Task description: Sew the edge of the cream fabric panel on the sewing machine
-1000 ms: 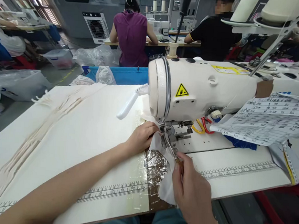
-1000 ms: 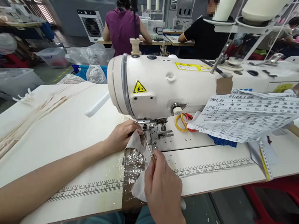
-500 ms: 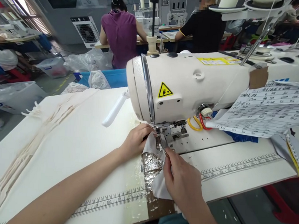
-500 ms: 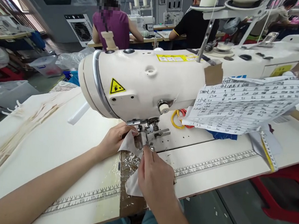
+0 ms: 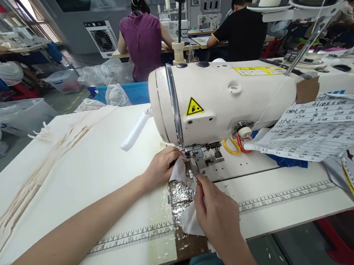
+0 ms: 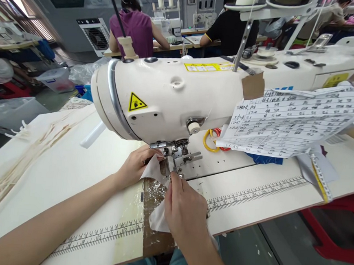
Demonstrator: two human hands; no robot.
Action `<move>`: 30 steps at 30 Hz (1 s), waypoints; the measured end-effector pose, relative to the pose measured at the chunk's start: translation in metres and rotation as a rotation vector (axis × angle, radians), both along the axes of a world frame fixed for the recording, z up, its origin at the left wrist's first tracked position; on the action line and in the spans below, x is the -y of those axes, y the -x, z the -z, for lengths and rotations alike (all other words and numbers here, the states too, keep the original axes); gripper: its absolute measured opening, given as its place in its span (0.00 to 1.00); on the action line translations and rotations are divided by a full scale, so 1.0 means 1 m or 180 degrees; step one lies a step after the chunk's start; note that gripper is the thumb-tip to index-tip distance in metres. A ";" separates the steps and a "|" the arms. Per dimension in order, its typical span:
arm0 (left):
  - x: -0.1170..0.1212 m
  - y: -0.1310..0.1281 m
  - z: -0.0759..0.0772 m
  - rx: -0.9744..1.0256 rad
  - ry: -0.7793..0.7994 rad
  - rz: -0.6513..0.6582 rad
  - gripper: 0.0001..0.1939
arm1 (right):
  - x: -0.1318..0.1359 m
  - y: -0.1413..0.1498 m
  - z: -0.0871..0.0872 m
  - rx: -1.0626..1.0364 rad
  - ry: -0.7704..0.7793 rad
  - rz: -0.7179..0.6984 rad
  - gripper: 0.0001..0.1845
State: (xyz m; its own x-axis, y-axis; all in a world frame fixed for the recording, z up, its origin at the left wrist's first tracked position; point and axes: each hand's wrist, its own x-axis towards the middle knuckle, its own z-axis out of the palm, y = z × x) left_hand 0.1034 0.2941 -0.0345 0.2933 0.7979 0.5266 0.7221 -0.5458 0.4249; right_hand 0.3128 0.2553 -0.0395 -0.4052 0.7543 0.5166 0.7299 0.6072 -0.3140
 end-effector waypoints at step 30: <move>0.001 0.000 -0.002 0.0139 0.0310 -0.0032 0.09 | 0.002 0.001 0.002 -0.0086 0.0040 0.0019 0.16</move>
